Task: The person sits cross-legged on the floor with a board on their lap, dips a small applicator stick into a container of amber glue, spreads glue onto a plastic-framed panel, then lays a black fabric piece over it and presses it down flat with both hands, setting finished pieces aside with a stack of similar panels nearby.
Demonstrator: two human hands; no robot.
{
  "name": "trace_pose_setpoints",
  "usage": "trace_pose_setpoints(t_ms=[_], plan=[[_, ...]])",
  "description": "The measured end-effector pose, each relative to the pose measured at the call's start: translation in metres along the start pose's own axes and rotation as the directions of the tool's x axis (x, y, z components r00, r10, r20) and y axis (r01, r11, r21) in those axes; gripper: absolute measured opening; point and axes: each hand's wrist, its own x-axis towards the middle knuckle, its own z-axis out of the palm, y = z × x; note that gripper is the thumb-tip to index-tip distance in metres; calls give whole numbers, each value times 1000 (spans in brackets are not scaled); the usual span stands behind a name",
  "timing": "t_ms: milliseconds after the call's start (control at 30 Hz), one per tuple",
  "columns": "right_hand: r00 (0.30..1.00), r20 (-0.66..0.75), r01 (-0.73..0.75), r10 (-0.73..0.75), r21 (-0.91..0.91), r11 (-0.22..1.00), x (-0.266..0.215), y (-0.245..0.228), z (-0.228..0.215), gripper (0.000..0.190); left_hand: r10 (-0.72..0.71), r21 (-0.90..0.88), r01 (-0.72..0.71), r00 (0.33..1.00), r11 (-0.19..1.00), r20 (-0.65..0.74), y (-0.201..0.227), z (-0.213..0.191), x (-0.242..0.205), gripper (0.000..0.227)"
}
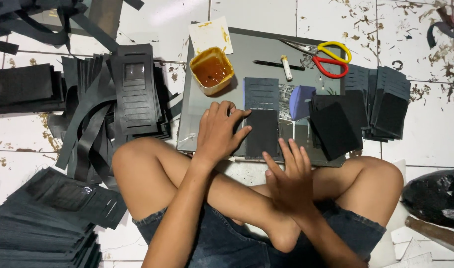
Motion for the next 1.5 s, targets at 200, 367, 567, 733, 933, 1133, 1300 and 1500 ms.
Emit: trace_pose_setpoints(t_ms=[200, 367, 567, 733, 933, 1133, 1300, 1500], plan=[[987, -105, -125, 124, 3, 992, -6, 3, -7, 39, -2, 8, 2, 1000, 1000, -11, 1, 0, 0, 35], [989, -118, -95, 92, -14, 995, 1, -7, -7, 42, 3, 10, -3, 1000, 1000, 4, 2, -1, 0, 36], [971, -141, -189, 192, 32, 981, -2, -5, -5, 48, -12, 2, 12, 999, 1000, 33, 6, -9, 1, 31], [970, -96, -184, 222, 302, 935, 17, 2, -8, 35, -14, -15, 15, 1000, 1000, 6, 9, -8, 1, 32], [997, -11, -69, 75, 255, 964, 47, 25, -1, 19, -10, 28, 10, 1000, 1000, -16, 7, 0, 0, 37], [994, -17, 113, -112, 25, 993, 40, 39, 1, 16, -9, 15, 9, 999, 1000, -39, 4, 4, 1, 37], [985, 28, 168, -168, -2, 986, 24, 31, -19, 22, -9, 10, 10, 999, 1000, -44, 6, 1, -1, 37], [987, 38, 155, -155, 7, 988, -2, 17, -31, 13, -14, 16, 15, 999, 1000, -29, 7, 0, -1, 36]])
